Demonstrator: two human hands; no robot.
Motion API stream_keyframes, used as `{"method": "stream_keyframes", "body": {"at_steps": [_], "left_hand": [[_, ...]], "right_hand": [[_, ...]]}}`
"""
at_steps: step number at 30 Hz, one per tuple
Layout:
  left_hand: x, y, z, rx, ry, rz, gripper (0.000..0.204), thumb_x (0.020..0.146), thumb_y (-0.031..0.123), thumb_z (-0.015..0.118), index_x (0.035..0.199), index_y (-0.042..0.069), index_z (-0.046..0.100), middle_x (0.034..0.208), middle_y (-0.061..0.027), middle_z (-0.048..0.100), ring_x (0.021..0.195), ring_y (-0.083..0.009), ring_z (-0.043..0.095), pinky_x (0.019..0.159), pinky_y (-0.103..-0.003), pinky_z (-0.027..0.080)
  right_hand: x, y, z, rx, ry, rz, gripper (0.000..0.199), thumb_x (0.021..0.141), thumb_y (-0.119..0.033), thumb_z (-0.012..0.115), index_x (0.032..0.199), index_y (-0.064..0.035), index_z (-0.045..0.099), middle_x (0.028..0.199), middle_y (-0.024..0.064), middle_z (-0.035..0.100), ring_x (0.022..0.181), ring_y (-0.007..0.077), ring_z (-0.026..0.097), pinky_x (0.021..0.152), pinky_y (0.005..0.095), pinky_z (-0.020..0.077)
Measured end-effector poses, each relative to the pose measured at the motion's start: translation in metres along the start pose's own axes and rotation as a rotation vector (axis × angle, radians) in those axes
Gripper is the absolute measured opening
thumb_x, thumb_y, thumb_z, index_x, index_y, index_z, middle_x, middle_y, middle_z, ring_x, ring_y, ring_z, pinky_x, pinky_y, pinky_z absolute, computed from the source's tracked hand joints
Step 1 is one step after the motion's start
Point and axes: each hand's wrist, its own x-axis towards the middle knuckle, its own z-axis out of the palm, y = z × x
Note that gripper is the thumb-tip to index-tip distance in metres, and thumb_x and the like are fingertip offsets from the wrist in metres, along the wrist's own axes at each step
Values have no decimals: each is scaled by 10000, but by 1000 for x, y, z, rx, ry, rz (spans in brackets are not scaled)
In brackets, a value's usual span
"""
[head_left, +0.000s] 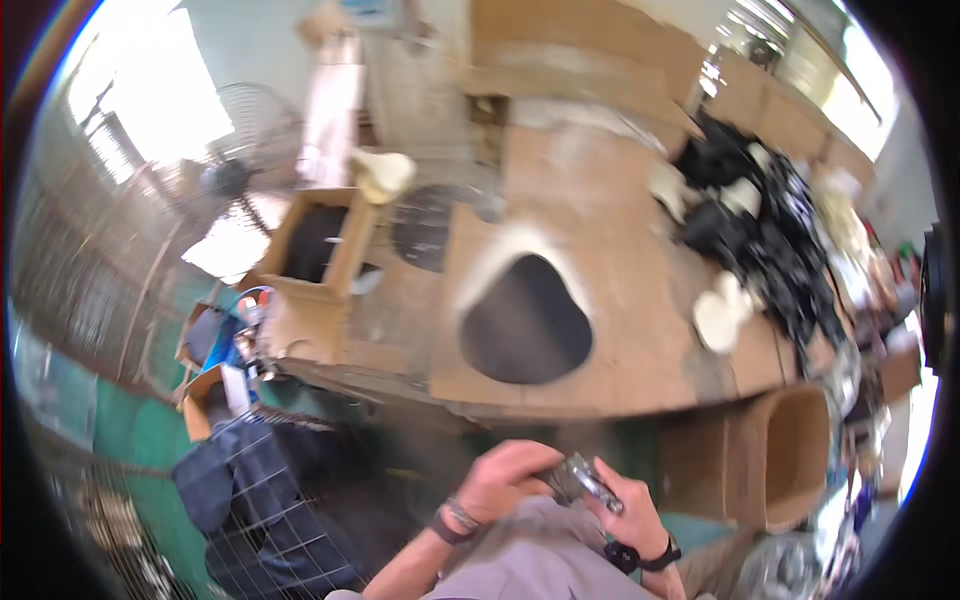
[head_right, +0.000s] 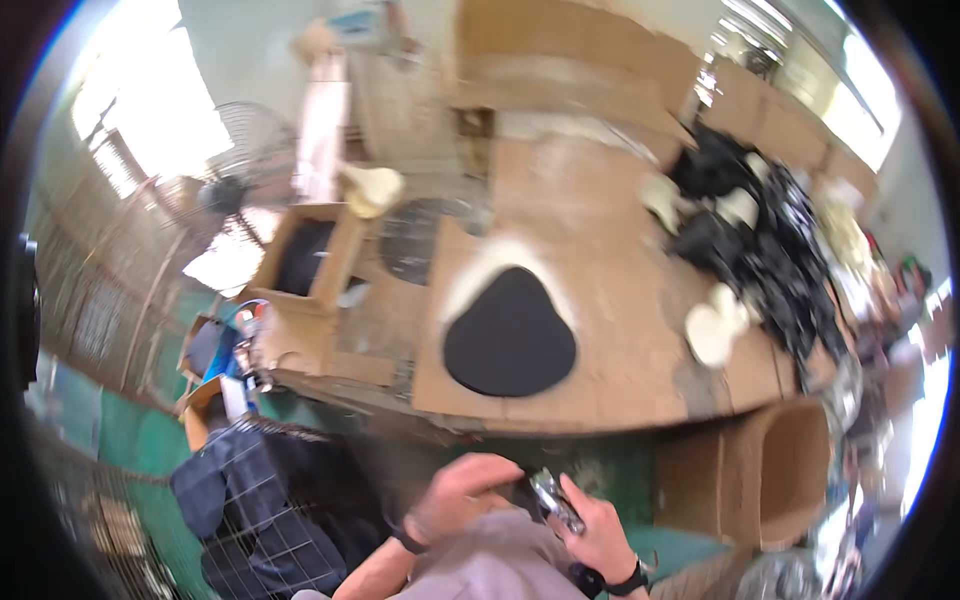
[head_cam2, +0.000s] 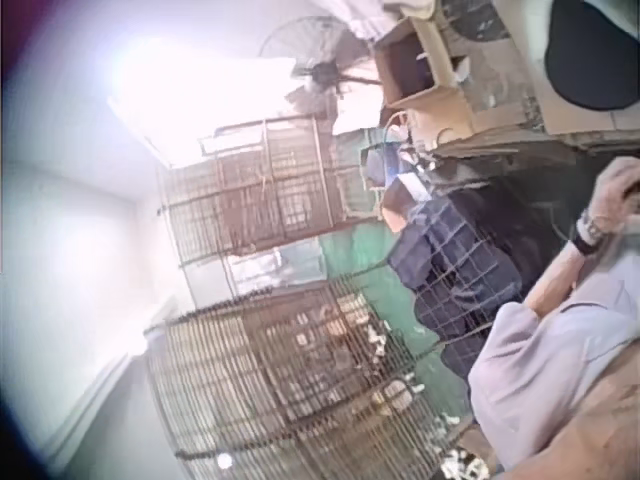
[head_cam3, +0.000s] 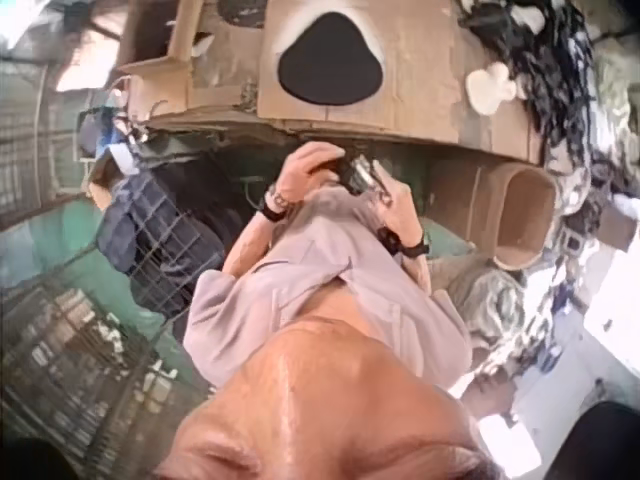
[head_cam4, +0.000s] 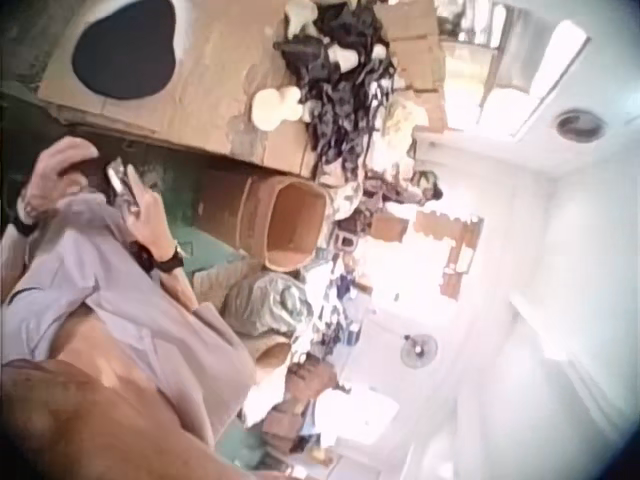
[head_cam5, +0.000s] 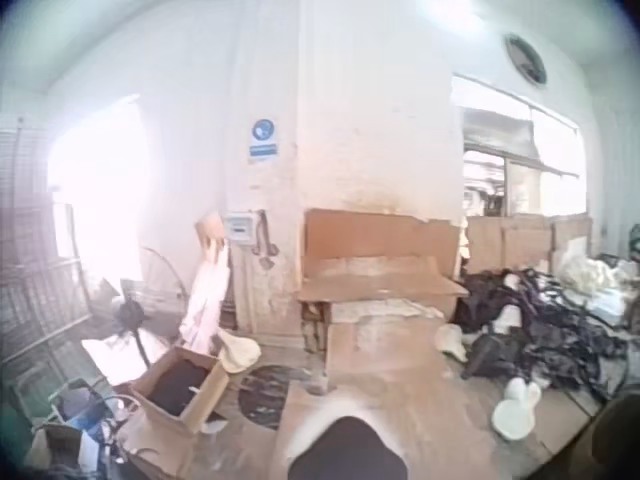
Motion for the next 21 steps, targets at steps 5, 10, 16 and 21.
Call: {"method": "stream_keyframes", "body": {"at_steps": [5,10,16,21], "left_hand": [[-49,-122,-18,390,53,-403,299,815,147,755,1108,98,726,951,-102,723,910,-302,682,797,-396,553],[-166,-248,-43,502,-99,-892,410,794,266,757,1163,89,723,990,-116,760,957,-322,708,868,-408,554],[-289,-300,-25,315,-19,-1366,453,786,323,748,1171,84,734,1000,-102,772,933,-265,737,888,-366,561],[-333,-286,0,-219,291,-1575,330,883,211,740,1147,14,730,866,-56,725,706,-142,685,580,-329,538]], "right_hand": [[-18,4,-45,47,194,68,566,807,-15,768,1336,57,581,1062,243,702,916,384,706,811,374,553],[-6,-1,-61,79,360,9,497,838,-23,754,1308,52,611,1016,214,720,806,300,703,745,329,546],[10,-16,-73,97,172,-87,544,807,-3,762,1330,23,612,953,169,713,755,287,670,709,319,524],[8,-15,-80,112,45,-50,635,763,31,779,1368,-17,595,1051,193,720,883,339,711,797,337,552]]}}
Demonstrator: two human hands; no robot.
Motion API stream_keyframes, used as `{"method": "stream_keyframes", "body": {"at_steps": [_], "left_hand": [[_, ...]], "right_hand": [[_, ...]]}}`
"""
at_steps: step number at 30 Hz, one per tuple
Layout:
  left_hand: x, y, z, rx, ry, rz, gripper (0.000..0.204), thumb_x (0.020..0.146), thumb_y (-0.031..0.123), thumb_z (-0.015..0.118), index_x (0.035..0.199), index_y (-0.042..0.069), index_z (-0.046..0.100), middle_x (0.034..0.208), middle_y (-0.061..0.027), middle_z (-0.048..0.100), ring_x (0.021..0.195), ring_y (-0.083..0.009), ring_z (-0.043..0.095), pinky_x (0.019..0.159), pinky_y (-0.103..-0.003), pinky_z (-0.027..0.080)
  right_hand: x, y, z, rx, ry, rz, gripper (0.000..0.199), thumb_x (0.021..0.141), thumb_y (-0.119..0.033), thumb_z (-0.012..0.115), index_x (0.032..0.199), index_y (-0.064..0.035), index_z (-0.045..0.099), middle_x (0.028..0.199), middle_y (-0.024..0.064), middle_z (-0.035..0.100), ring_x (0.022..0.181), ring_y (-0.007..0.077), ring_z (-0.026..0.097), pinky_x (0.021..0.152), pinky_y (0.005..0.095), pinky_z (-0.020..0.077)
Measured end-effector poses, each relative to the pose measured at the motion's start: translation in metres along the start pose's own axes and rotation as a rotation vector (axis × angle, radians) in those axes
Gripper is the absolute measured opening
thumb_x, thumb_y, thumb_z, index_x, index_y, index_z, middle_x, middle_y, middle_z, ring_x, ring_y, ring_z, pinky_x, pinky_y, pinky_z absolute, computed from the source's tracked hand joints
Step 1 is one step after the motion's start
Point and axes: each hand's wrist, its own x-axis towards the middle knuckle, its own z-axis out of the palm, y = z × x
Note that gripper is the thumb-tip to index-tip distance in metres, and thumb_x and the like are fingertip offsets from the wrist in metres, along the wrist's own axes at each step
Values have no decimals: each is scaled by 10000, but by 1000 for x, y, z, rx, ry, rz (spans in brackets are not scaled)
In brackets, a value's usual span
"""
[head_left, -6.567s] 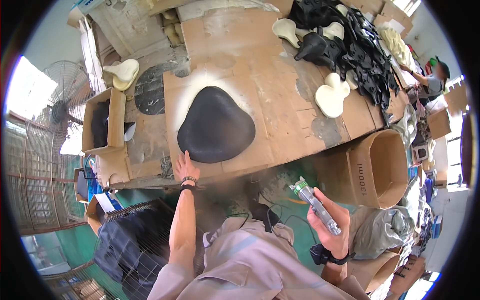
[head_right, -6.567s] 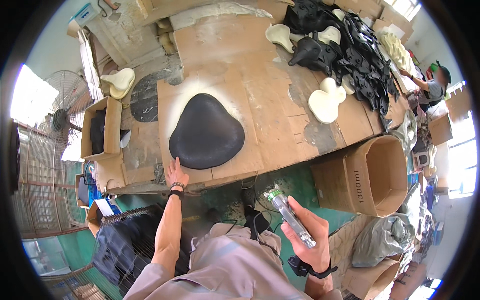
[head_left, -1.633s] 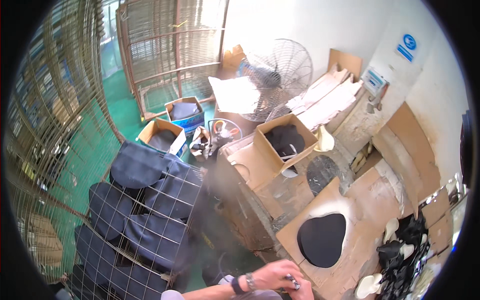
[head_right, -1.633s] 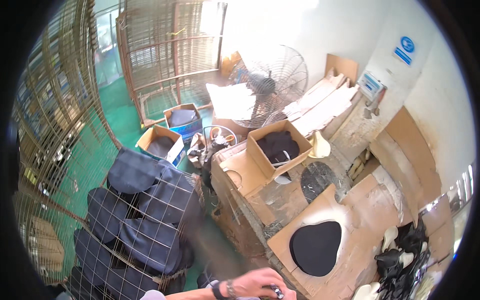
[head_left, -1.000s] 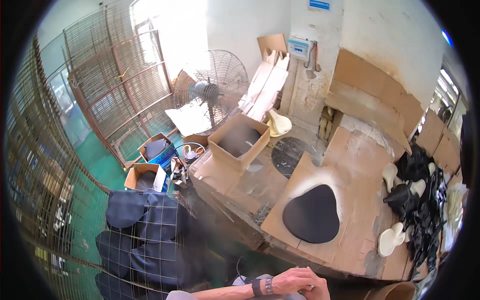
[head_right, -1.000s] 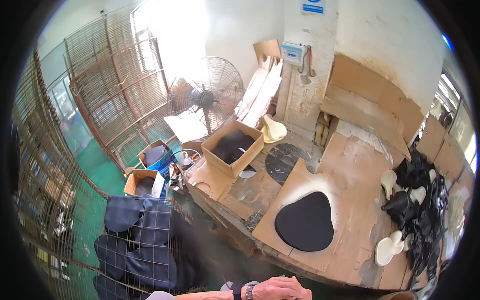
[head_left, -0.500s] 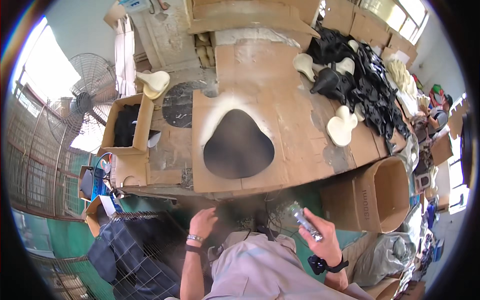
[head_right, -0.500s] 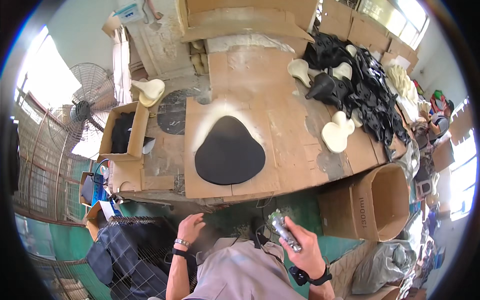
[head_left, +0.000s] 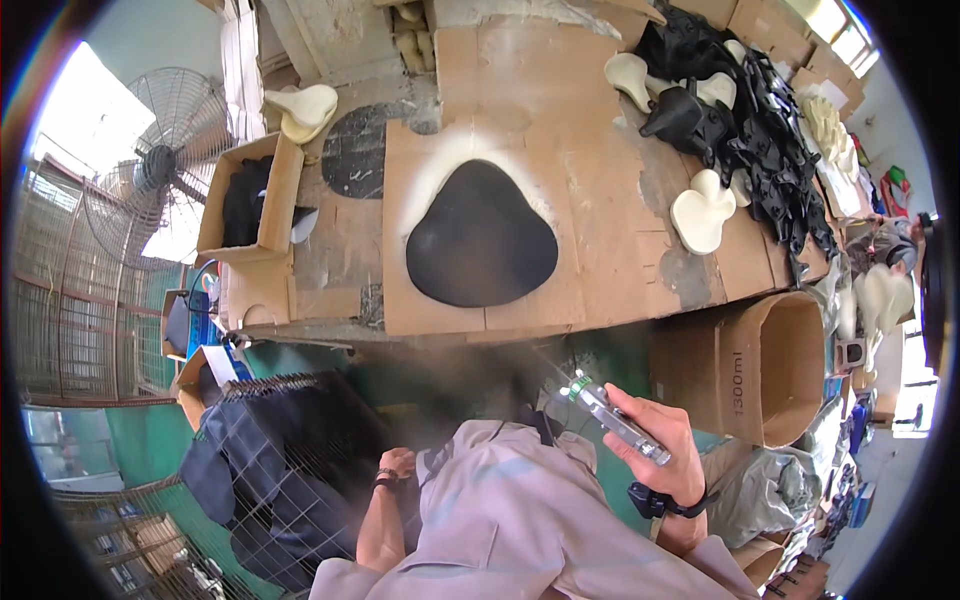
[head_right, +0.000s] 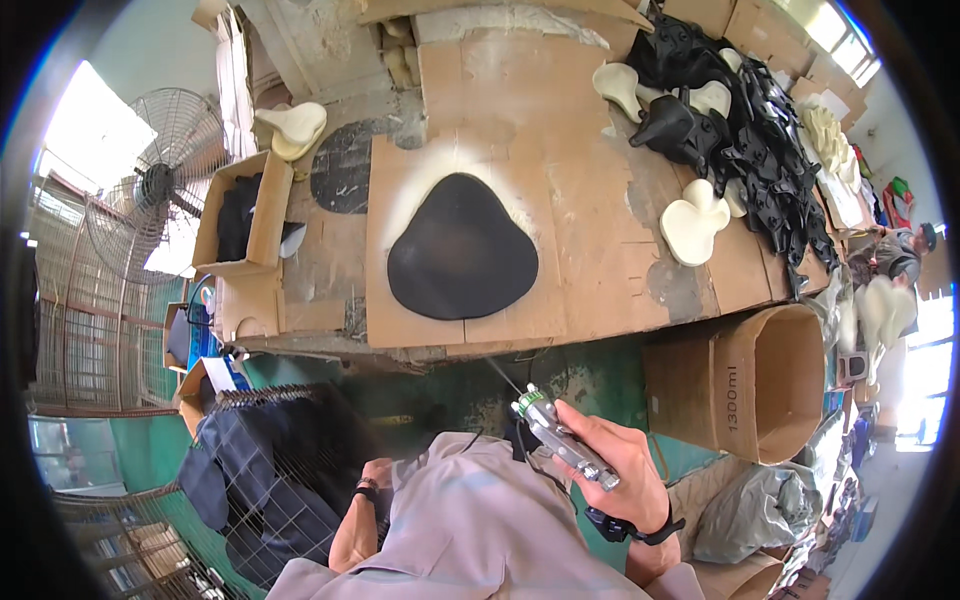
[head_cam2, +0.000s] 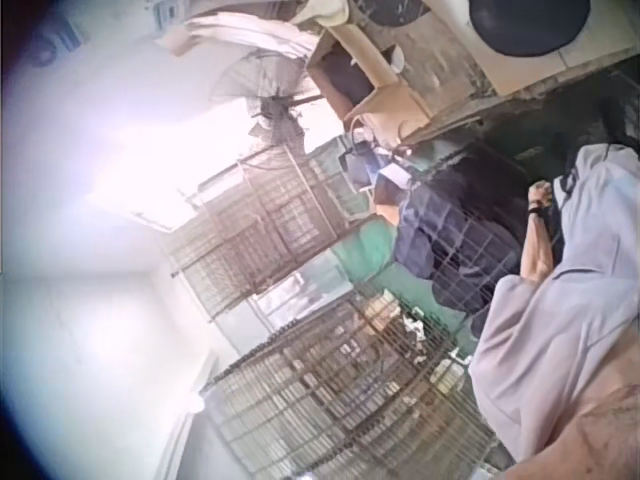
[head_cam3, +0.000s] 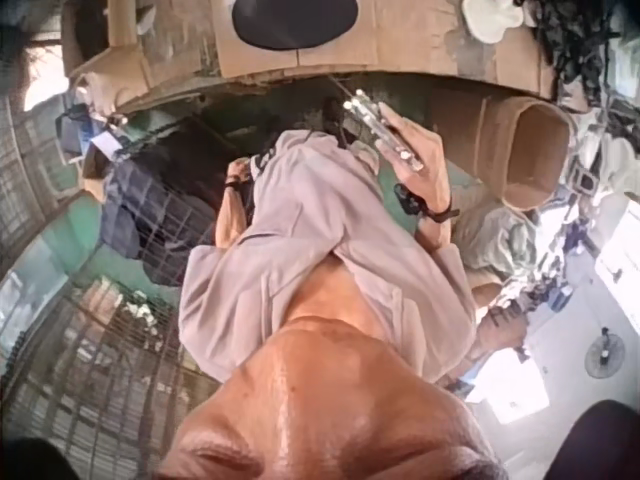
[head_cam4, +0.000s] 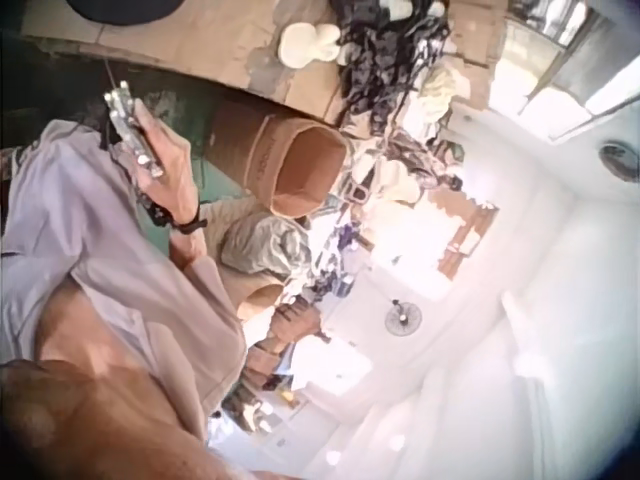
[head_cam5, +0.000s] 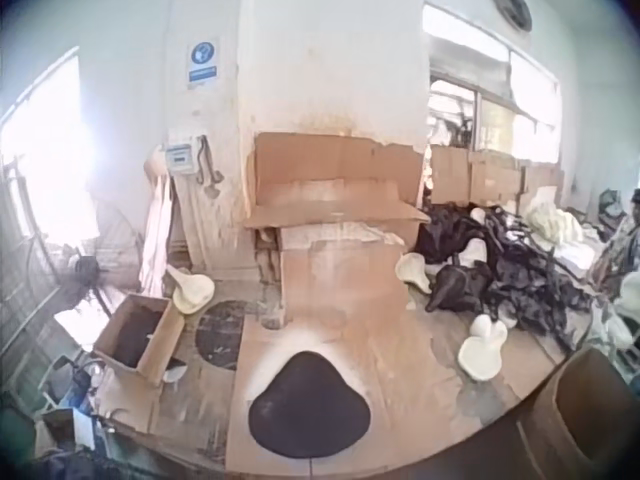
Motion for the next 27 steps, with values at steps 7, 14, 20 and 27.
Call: {"method": "stream_keyframes", "body": {"at_steps": [7,14,20,27], "left_hand": [[-6,36,21,370,133,247,293,867,234,727,1059,13,749,942,-112,763,779,-212,730,707,-341,581],[-5,201,86,430,293,976,307,827,68,700,1133,67,689,1079,-149,695,1033,-354,654,932,-428,525],[-8,334,146,625,468,1283,497,728,-38,670,1196,111,593,1364,-137,558,1268,-392,505,1050,-475,435],[26,341,147,851,578,1042,517,641,-7,696,1119,153,579,1402,-124,549,1297,-368,494,1054,-508,421]], "right_hand": [[-21,10,-14,-23,-9,113,594,775,16,779,1343,3,610,1070,205,719,897,333,721,800,327,546],[-49,38,-32,-12,247,250,488,837,-25,752,1309,21,636,959,175,730,732,229,666,692,304,514],[-35,44,-34,-6,347,196,486,845,-20,744,1315,26,631,962,176,734,733,219,668,702,299,522],[5,40,-22,43,360,67,494,844,-14,748,1319,36,622,948,174,715,726,227,645,701,306,518]]}}
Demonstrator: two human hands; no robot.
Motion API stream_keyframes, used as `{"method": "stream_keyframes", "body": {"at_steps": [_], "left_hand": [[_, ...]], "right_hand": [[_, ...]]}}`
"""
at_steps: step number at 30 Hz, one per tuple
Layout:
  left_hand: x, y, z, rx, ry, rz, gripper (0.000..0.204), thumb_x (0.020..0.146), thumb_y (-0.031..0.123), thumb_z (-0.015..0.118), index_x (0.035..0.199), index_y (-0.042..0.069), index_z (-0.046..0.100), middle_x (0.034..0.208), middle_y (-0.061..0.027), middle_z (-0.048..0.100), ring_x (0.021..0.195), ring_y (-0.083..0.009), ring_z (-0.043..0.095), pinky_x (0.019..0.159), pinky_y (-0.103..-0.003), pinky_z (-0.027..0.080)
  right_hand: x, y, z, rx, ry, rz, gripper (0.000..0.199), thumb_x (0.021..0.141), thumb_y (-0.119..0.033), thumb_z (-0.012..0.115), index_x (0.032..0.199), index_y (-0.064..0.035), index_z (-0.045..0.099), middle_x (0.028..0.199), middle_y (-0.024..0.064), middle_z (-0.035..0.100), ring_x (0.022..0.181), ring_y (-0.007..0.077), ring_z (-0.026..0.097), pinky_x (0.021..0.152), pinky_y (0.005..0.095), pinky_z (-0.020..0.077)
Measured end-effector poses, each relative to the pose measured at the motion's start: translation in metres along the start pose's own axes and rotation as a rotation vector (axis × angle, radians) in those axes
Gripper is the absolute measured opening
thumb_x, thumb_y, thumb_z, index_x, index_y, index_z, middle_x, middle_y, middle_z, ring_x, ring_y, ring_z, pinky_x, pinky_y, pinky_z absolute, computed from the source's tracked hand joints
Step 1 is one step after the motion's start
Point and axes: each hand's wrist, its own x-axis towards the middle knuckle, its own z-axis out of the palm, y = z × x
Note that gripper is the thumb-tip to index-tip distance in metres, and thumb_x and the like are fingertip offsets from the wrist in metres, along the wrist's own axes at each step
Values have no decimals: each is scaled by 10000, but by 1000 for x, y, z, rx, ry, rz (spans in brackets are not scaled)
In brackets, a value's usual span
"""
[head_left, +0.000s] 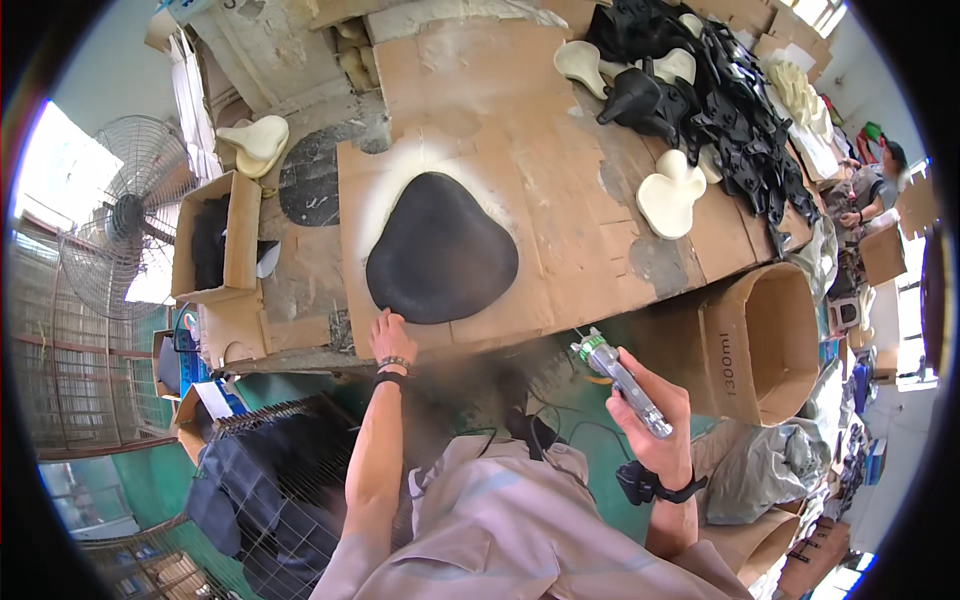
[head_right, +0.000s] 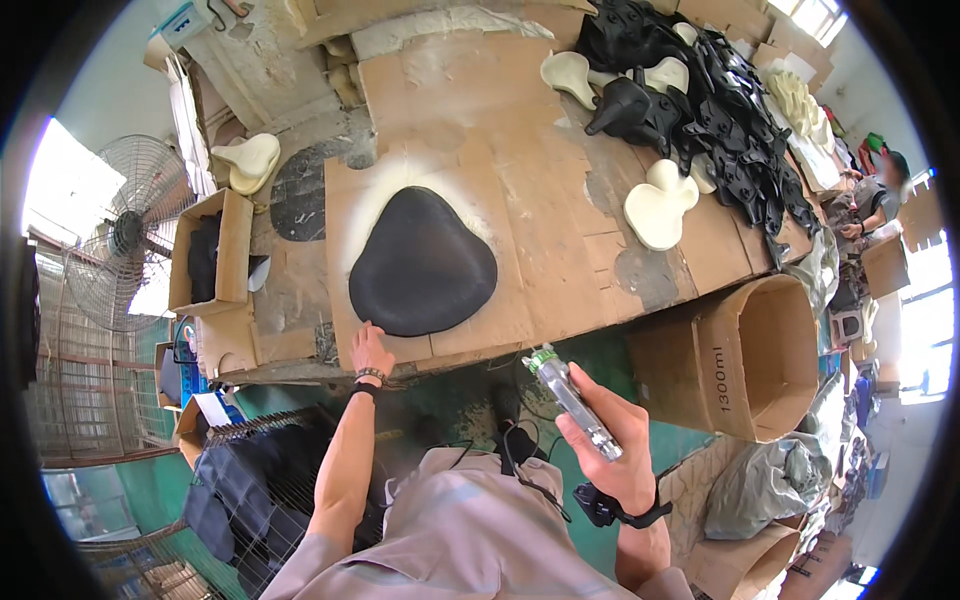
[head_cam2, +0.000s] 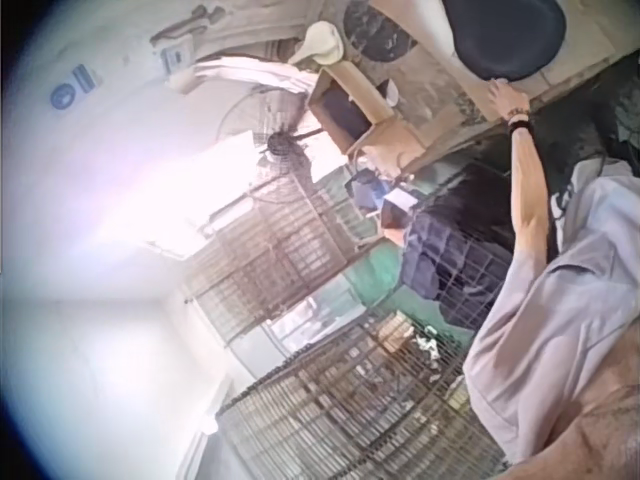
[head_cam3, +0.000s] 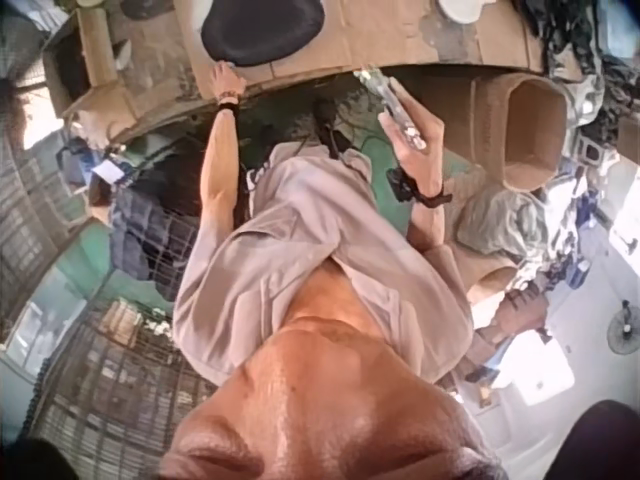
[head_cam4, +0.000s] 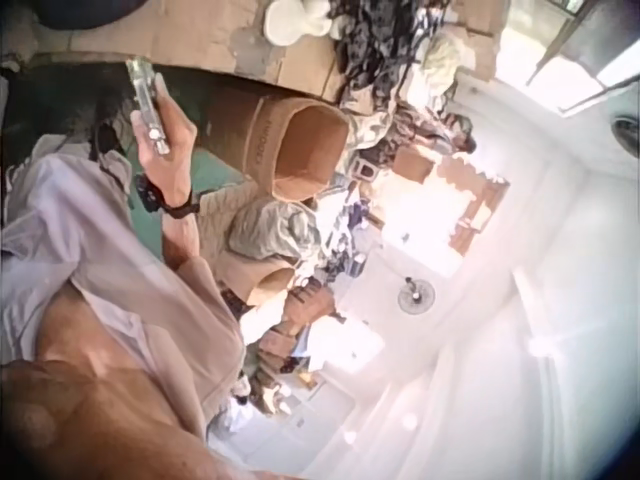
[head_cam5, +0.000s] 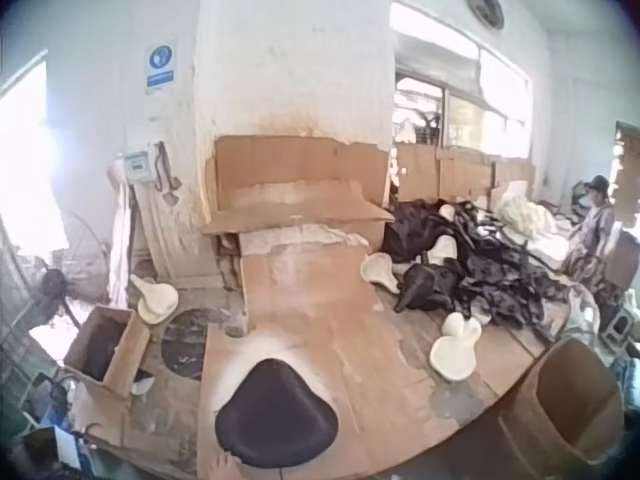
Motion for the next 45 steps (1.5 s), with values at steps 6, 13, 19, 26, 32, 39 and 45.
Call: {"method": "stream_keyframes", "body": {"at_steps": [6,13,19,26,32,39,45], "left_hand": [[-32,-4,-3,-111,35,-4,455,695,-15,671,1124,100,574,1138,-144,593,1135,-395,543,972,-500,450],[-101,-25,-17,-335,44,-92,368,771,-27,631,1126,70,615,1100,-165,667,1057,-352,634,925,-435,511],[-190,-96,15,-426,-121,-311,291,786,-6,610,1058,76,671,965,-134,743,914,-319,719,831,-404,565],[-283,-173,51,-147,-588,-646,242,781,206,630,948,139,792,1011,-163,751,1040,-361,702,954,-421,543],[-301,-182,60,-343,-504,-710,292,736,219,651,978,143,796,1009,-175,751,1069,-345,701,975,-396,530],[-279,-201,103,-607,-373,-765,267,789,108,731,1042,23,732,833,-91,737,743,-202,700,673,-340,574],[-255,-192,116,-667,-442,-729,340,796,60,714,1131,1,706,822,-81,720,718,-194,690,579,-345,545]], "right_hand": [[14,-15,5,-43,-187,-122,596,786,36,768,1356,11,594,1011,203,714,833,336,704,772,341,549],[5,-25,1,-82,-119,-85,585,782,40,765,1344,15,605,991,197,713,806,317,701,752,326,544],[-22,-32,-13,-139,-153,-18,570,763,46,764,1315,15,626,979,195,717,790,308,702,744,331,542],[-25,-34,-3,-125,-153,10,580,754,46,770,1315,5,627,964,192,712,811,326,710,740,337,545],[-34,-38,-2,-142,-307,-45,601,754,46,773,1332,-1,617,975,202,709,840,339,715,761,336,548],[-25,-37,3,-123,-88,-41,551,785,38,761,1319,3,632,964,197,718,776,293,699,733,328,544],[-45,-43,-7,-183,-261,69,566,773,36,769,1321,6,629,977,211,717,821,332,713,758,331,548]]}}
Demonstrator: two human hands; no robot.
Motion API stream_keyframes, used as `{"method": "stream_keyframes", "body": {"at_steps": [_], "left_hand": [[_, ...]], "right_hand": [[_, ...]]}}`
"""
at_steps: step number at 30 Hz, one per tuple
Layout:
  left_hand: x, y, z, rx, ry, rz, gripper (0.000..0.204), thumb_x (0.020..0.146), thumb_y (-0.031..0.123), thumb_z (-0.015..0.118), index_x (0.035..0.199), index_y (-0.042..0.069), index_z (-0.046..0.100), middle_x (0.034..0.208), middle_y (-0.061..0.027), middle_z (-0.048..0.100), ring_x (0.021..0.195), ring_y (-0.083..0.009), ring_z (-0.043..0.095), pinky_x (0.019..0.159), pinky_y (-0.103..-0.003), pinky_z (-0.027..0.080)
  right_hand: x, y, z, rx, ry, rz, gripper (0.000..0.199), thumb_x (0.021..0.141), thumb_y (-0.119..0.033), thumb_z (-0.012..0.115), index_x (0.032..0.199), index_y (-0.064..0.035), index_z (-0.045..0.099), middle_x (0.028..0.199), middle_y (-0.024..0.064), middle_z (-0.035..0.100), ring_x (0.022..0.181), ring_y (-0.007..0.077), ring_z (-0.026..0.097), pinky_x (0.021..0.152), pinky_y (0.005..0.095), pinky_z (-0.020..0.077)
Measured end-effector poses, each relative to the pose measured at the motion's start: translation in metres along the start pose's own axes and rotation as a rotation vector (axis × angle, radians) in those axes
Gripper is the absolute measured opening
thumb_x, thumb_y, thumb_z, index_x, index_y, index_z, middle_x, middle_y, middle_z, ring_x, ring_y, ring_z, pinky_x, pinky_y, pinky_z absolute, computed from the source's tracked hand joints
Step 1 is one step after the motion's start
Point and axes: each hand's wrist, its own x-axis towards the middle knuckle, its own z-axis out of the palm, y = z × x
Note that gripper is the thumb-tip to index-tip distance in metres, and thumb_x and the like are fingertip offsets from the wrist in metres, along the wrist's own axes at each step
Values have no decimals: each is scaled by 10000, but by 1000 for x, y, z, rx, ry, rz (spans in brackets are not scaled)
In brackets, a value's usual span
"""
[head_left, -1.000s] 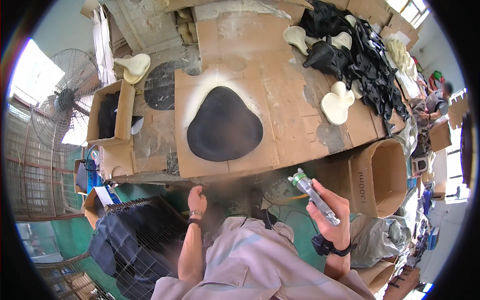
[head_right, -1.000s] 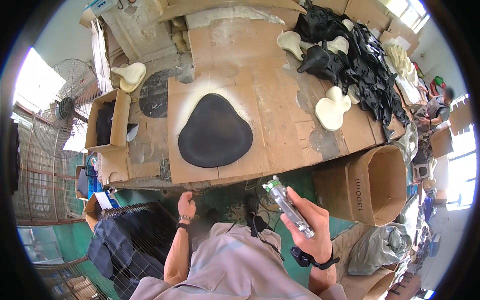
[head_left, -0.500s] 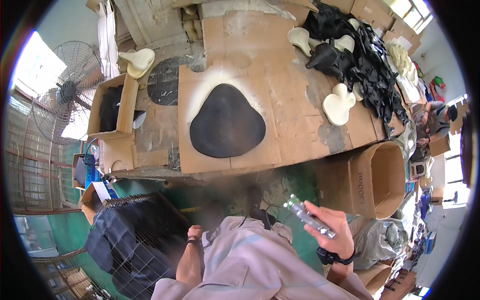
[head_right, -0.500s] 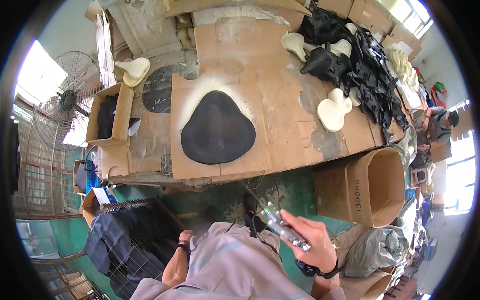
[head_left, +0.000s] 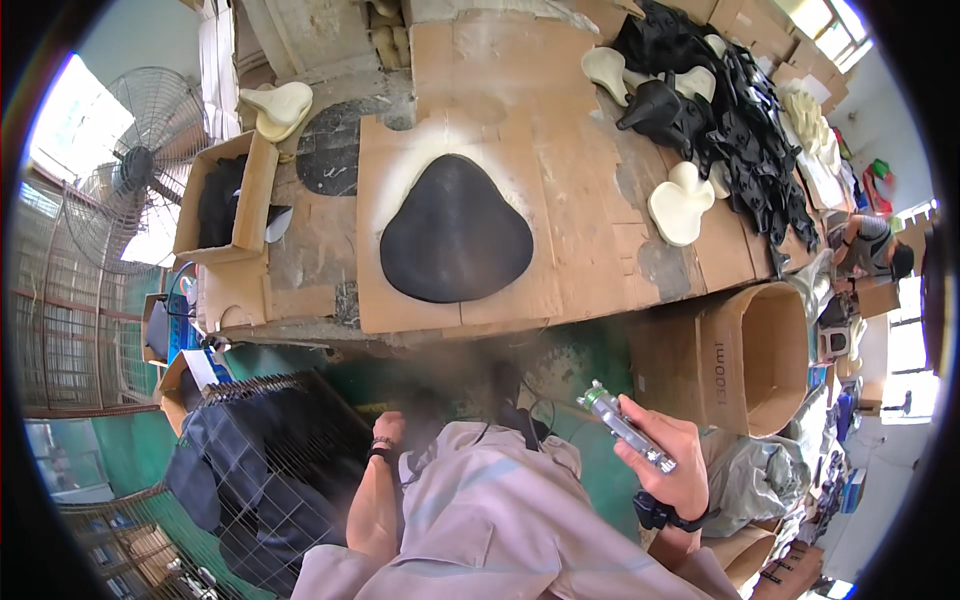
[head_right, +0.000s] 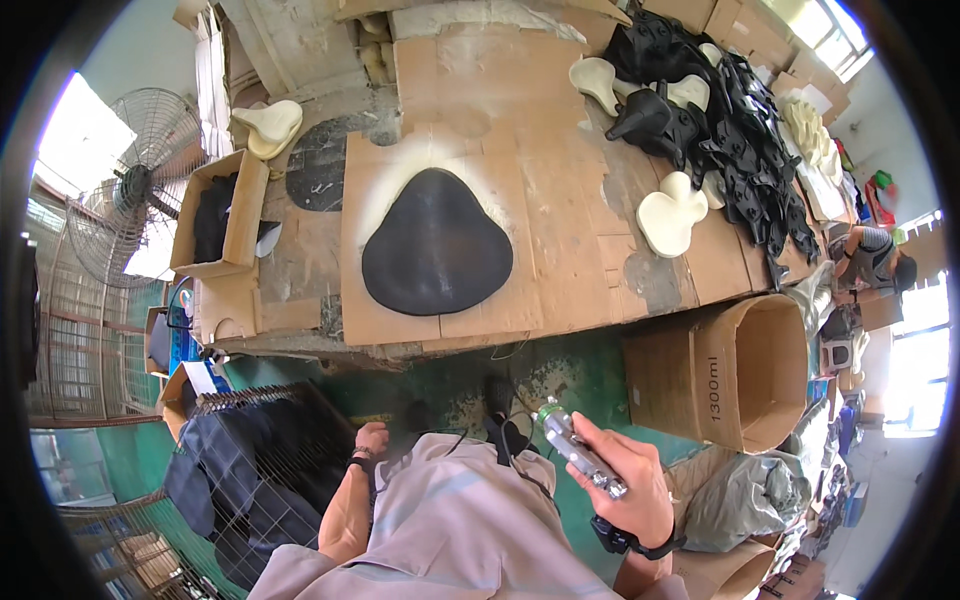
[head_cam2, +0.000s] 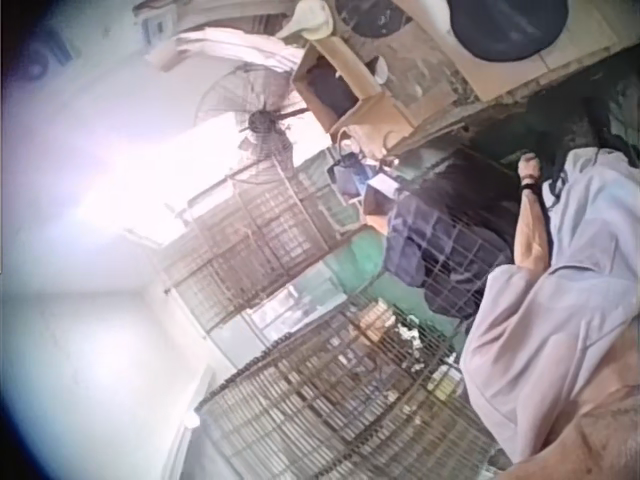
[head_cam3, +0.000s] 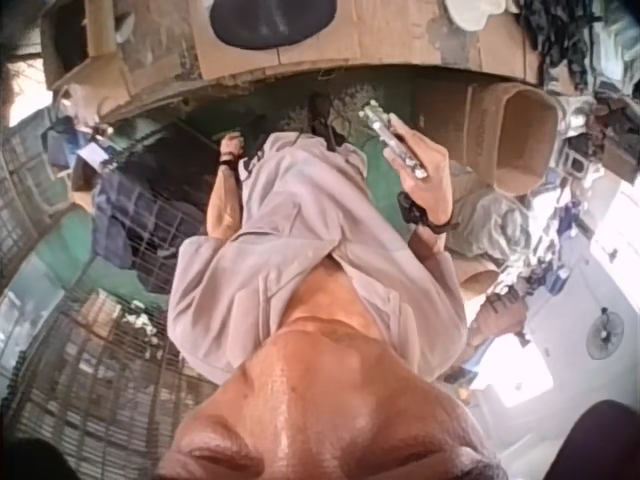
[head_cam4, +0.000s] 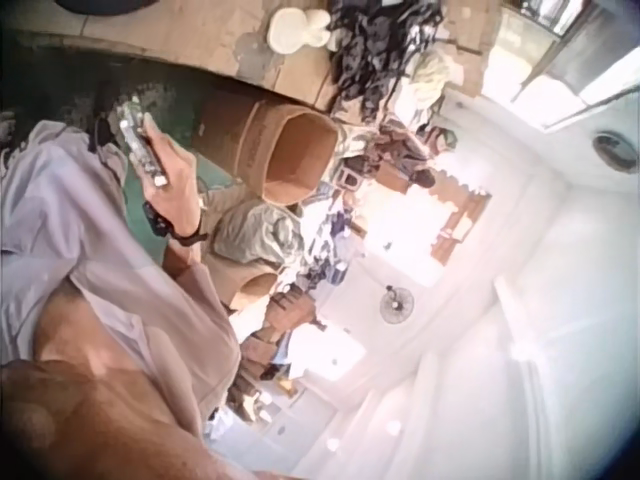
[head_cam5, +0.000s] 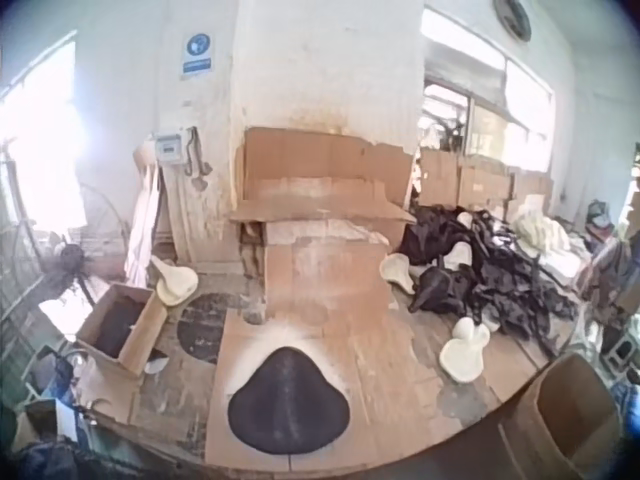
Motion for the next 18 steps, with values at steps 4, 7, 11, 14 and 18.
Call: {"method": "stream_keyframes", "body": {"at_steps": [4,7,11,14,18], "left_hand": [[5,-20,-11,90,-25,1,334,794,67,720,1124,15,715,786,-87,704,683,-203,679,561,-349,531],[17,-24,-15,-46,-38,-53,348,786,35,724,1133,13,708,767,-94,690,683,-219,680,568,-360,535],[8,-8,-4,83,-53,14,268,846,51,684,1112,26,701,764,-98,686,673,-232,674,546,-372,524],[22,-21,-12,-87,-85,-53,263,851,30,673,1114,30,683,768,-92,678,646,-230,656,528,-375,511],[24,-27,-6,-90,-90,-78,347,810,-29,694,1149,38,658,774,-77,670,625,-199,637,506,-351,497]], "right_hand": [[16,-4,8,75,108,-102,616,760,59,764,1352,-6,609,972,201,715,802,325,712,742,317,547],[23,-7,8,56,209,-130,617,759,65,760,1353,-7,608,954,189,713,791,309,710,721,322,545],[25,-3,14,8,269,-161,617,756,72,757,1350,-7,609,936,178,710,757,291,696,696,324,539],[19,-3,10,33,261,-131,610,751,67,760,1339,-4,615,930,182,709,761,304,698,696,323,537],[-1,-3,3,19,169,-53,589,744,53,766,1315,8,627,920,198,708,780,320,708,705,331,540]]}}
